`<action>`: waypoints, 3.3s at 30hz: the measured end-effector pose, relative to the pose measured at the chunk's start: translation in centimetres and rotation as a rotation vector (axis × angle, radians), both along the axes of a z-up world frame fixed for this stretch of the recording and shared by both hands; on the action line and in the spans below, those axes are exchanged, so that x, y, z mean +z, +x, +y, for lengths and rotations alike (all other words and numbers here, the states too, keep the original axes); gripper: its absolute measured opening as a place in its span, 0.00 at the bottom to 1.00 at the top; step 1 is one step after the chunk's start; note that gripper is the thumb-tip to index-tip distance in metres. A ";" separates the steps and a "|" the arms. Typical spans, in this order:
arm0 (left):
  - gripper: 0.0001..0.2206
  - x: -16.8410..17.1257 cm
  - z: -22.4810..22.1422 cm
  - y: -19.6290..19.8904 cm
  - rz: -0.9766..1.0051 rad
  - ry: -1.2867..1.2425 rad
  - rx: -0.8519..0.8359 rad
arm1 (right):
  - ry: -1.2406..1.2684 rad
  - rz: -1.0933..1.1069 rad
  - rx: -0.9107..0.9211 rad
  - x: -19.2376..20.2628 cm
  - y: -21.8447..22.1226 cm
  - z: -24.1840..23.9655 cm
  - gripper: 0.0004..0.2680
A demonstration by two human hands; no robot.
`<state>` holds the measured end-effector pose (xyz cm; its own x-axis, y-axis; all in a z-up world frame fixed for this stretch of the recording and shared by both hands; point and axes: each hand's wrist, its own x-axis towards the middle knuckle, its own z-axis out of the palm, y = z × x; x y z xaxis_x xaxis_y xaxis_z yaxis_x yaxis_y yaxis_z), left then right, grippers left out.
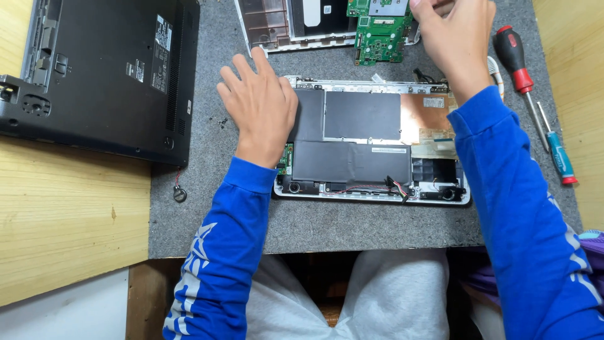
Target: Disassembling and cleaning the internal components of a laptop using a screwdriver and a brush.
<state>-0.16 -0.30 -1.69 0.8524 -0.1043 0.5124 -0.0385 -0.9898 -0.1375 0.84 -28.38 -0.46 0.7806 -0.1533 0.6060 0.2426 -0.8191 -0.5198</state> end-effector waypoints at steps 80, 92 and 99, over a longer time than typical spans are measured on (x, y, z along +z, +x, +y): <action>0.22 0.6 -10.2 -3.9 1.393 -1.870 -0.995 | 0.703 0.211 0.001 -1.0 -17.2 2.2 0.03; 0.20 0.2 -10.4 -4.0 1.427 -1.786 -0.948 | 0.791 0.238 0.150 0.2 -17.9 2.1 0.04; 0.19 -0.8 -10.4 -3.2 1.439 -1.878 -0.907 | 0.492 0.228 -0.011 -1.9 -18.3 1.4 0.06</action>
